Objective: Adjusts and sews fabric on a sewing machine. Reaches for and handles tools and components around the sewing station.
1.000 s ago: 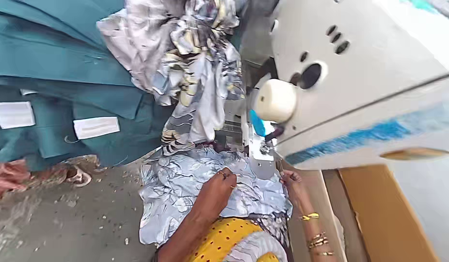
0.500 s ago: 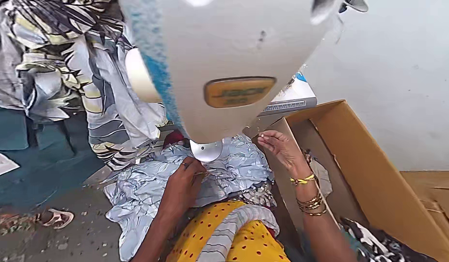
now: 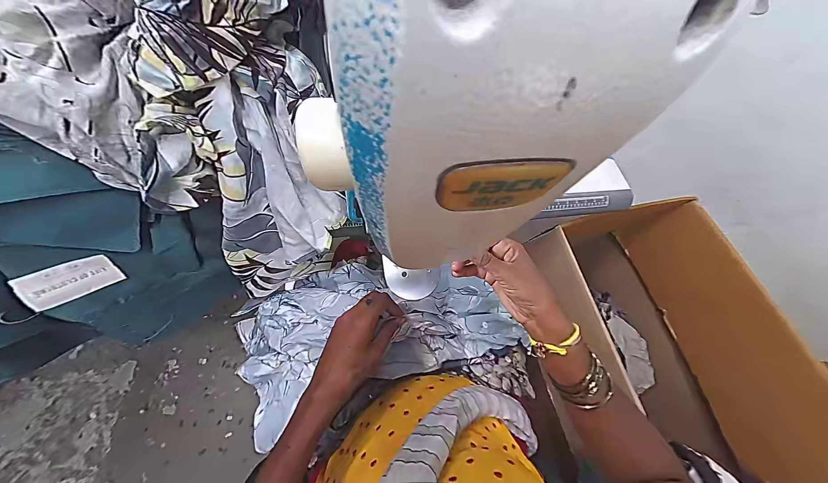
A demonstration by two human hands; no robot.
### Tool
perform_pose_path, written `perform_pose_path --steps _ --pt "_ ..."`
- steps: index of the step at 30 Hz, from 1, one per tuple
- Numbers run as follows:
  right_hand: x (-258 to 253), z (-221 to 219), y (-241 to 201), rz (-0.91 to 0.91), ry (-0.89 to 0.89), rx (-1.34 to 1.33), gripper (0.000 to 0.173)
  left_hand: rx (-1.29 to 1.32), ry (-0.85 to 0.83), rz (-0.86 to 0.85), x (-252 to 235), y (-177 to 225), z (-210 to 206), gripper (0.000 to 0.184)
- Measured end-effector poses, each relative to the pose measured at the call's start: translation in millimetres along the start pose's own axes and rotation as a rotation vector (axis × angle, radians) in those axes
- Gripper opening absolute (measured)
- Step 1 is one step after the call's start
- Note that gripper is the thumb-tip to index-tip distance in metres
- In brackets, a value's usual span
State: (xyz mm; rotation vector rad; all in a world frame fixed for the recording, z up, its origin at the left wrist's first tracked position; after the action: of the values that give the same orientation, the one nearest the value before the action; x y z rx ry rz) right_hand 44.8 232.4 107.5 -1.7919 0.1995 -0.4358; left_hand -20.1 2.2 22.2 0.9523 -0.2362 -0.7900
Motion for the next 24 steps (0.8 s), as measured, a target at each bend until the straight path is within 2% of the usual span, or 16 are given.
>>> perform_pose_path --steps 7,12,16,21,24 --pt "-5 -14 -8 0.089 -0.048 0.132 0.021 0.007 -0.035 0.026 2 -3 0 0.012" --pt "-5 -16 -7 0.193 -0.04 0.182 0.016 0.014 -0.071 0.031 4 -4 -1 0.013" --pt "-8 -19 -1 0.504 -0.013 0.511 0.007 0.006 -0.085 0.025 4 -5 -3 0.012" --pt "-7 -28 9 0.915 0.11 0.999 0.013 -0.028 -0.135 0.042 5 -6 -1 0.014" --pt "-6 -33 12 1.252 0.129 1.264 0.013 -0.033 -0.149 0.039 6 -8 0 0.014"
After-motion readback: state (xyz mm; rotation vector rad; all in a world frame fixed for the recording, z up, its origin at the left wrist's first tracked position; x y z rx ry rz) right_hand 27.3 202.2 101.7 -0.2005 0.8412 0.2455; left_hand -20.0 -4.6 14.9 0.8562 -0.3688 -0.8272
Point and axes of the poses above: each hand's wrist, its own x-axis away from the middle knuckle, its own z-axis out of the back of the hand, y = z × x, the point moved 1 cm from there along -x, towards the middle knuckle, and after that the axes turned 2 degrees about x, right-handed, at the moved point
